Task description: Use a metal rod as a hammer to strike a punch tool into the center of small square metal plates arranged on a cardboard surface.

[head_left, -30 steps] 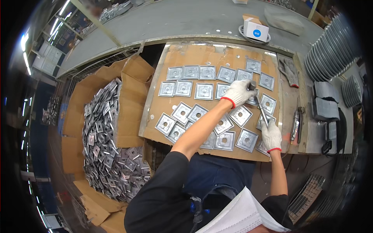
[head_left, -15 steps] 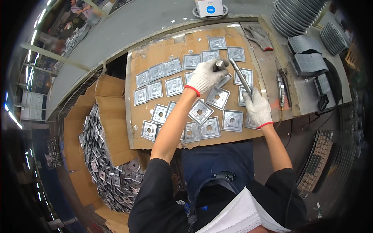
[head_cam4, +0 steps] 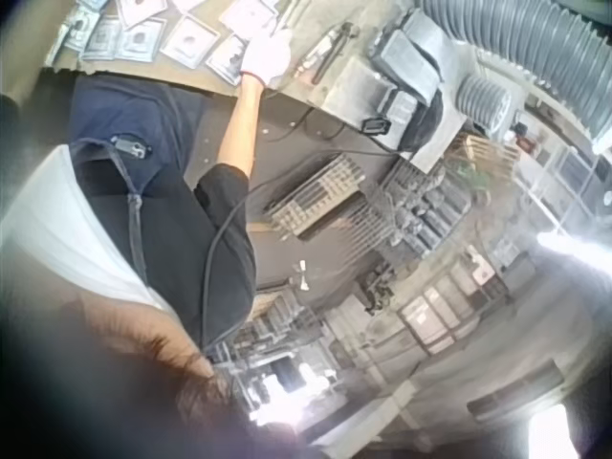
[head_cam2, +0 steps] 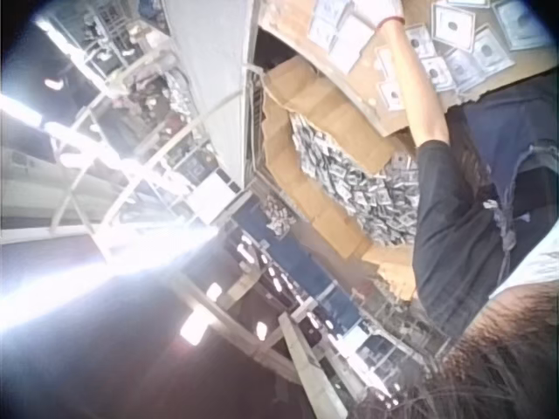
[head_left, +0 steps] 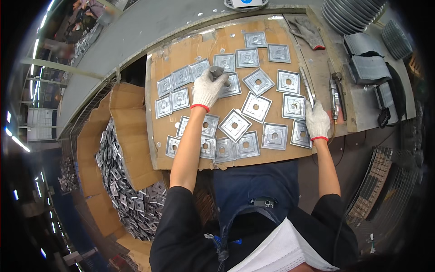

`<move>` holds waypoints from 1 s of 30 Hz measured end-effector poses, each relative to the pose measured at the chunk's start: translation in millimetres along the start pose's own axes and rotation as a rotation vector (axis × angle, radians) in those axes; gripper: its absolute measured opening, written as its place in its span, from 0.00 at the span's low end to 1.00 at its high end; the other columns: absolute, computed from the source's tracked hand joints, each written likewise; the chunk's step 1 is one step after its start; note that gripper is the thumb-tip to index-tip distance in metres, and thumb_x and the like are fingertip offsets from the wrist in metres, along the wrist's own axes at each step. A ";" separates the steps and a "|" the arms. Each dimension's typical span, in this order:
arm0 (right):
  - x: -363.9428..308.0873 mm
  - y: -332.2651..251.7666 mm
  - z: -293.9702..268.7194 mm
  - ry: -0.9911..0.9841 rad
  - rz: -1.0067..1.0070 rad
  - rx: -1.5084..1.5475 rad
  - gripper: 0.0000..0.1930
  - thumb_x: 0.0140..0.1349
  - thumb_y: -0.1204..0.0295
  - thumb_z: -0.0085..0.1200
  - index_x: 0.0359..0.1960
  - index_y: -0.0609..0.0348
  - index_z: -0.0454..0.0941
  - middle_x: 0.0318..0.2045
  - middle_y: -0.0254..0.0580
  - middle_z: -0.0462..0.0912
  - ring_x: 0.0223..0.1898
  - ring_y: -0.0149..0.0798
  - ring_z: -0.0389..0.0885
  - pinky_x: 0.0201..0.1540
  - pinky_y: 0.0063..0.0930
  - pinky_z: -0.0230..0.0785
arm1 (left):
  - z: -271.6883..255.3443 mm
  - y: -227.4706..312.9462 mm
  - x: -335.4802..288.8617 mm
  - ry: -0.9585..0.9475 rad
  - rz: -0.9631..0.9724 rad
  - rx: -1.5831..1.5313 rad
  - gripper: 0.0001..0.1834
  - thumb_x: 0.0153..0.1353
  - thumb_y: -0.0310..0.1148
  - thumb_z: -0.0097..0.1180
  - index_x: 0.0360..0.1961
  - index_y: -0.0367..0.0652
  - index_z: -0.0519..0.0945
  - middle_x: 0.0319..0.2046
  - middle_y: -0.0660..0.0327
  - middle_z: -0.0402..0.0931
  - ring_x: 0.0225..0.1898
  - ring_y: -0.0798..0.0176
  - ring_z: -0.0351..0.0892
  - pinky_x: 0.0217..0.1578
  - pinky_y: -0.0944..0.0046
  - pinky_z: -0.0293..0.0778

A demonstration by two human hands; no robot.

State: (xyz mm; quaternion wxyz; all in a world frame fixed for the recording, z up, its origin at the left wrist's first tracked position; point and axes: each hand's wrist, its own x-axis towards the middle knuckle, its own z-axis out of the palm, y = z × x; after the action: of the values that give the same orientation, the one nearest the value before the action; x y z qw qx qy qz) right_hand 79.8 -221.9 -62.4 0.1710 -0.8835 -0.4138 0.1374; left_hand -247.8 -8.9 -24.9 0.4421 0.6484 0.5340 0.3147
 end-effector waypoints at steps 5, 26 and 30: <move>-0.8 3.2 7.0 0.062 -0.060 -0.035 0.27 0.78 0.44 0.47 0.53 0.59 0.78 0.31 0.67 0.87 0.38 0.71 0.87 0.41 0.64 0.76 | 2.5 7.8 -6.3 -0.002 -0.025 0.094 0.15 0.66 0.36 0.69 0.48 0.36 0.85 0.34 0.59 0.91 0.36 0.66 0.87 0.44 0.64 0.81; -1.3 -3.3 3.8 0.025 -0.004 -0.066 0.31 0.77 0.41 0.46 0.58 0.58 0.80 0.35 0.69 0.88 0.43 0.71 0.87 0.47 0.63 0.77 | -12.3 18.8 -3.3 -0.191 0.011 0.395 0.19 0.64 0.44 0.68 0.50 0.44 0.88 0.36 0.55 0.90 0.34 0.59 0.89 0.39 0.59 0.83; 0.0 -2.7 0.7 0.016 0.001 -0.025 0.30 0.77 0.42 0.48 0.54 0.60 0.80 0.38 0.69 0.88 0.46 0.71 0.86 0.49 0.62 0.75 | -11.0 15.3 2.4 -0.187 0.030 0.404 0.19 0.64 0.45 0.67 0.49 0.44 0.88 0.33 0.56 0.89 0.28 0.61 0.86 0.32 0.60 0.80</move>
State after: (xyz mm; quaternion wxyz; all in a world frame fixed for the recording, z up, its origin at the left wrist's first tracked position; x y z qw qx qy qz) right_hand 77.7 -220.1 -61.9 0.1629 -0.8869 -0.4138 0.1253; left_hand -250.6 -4.6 -6.6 0.3459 0.7579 0.5334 0.1464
